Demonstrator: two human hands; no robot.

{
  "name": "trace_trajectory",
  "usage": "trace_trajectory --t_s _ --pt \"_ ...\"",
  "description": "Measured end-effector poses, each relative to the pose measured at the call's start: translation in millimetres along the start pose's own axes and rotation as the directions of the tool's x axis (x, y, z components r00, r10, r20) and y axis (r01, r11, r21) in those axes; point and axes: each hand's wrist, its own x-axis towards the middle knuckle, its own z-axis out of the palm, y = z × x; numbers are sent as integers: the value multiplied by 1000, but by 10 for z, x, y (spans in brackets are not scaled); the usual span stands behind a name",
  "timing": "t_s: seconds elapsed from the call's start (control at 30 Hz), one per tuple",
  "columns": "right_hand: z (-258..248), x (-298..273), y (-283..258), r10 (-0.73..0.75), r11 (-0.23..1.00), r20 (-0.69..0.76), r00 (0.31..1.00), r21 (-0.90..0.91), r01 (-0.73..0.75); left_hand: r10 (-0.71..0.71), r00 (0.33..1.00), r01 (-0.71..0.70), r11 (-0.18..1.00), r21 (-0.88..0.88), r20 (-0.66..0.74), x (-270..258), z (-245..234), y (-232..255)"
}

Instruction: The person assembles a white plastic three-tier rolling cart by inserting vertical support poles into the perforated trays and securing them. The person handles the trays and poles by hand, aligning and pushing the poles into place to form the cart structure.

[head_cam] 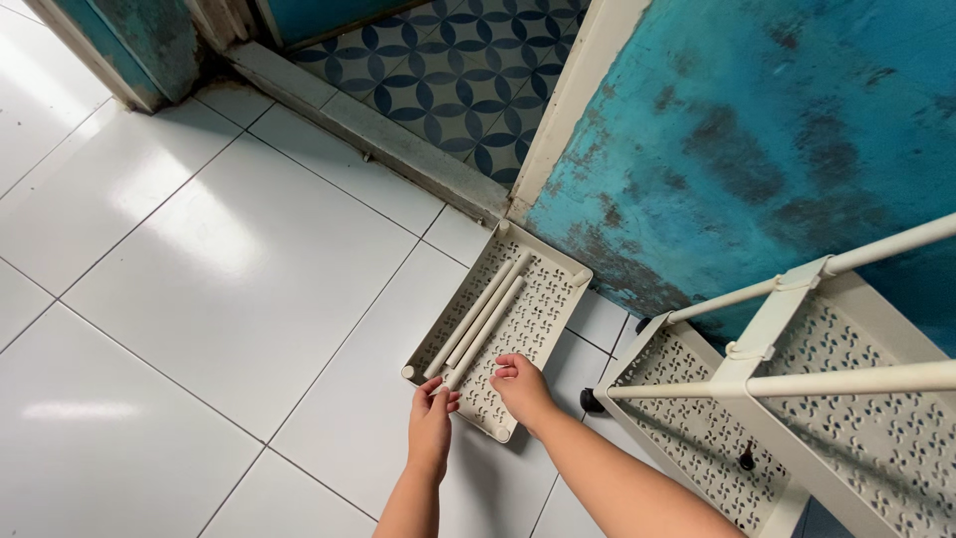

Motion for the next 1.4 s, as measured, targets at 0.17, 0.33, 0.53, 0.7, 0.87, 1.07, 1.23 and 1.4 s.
trace_trajectory --t_s 0.17,0.33,0.53,0.7,0.87,1.07,1.23,1.4 --pt "-481 -455 -357 -206 978 -34 978 -20 206 192 975 -183 980 81 -116 -253 216 47" --pt "-1035 -1191 -818 -520 843 -86 850 -215 494 298 955 -297 951 81 4 -703 513 468" --pt "-1750 -2553 -1387 -832 548 -120 541 -321 772 511 858 -513 851 116 50 -1553 1058 852" --pt "-2567 -3907 -1656 -960 280 -124 251 -459 843 708 692 -719 693 49 143 -2496 1744 977" --pt "-3500 -5126 -1724 -977 214 -166 136 -693 688 945 277 -958 285 -19 173 -3829 2582 1369" --pt "-4656 -5773 -1616 -921 244 -358 -153 -837 490 925 -275 -951 -222 -214 263 -5358 3319 1917" --pt "-5672 -5600 -1588 -789 425 -542 -291 -822 379 695 -348 -925 -364 -110 629 -5854 3915 2211" --pt "-6413 -5068 -1637 -648 609 -753 -111 -600 518 513 -69 -942 -315 113 856 -5725 4460 2278"
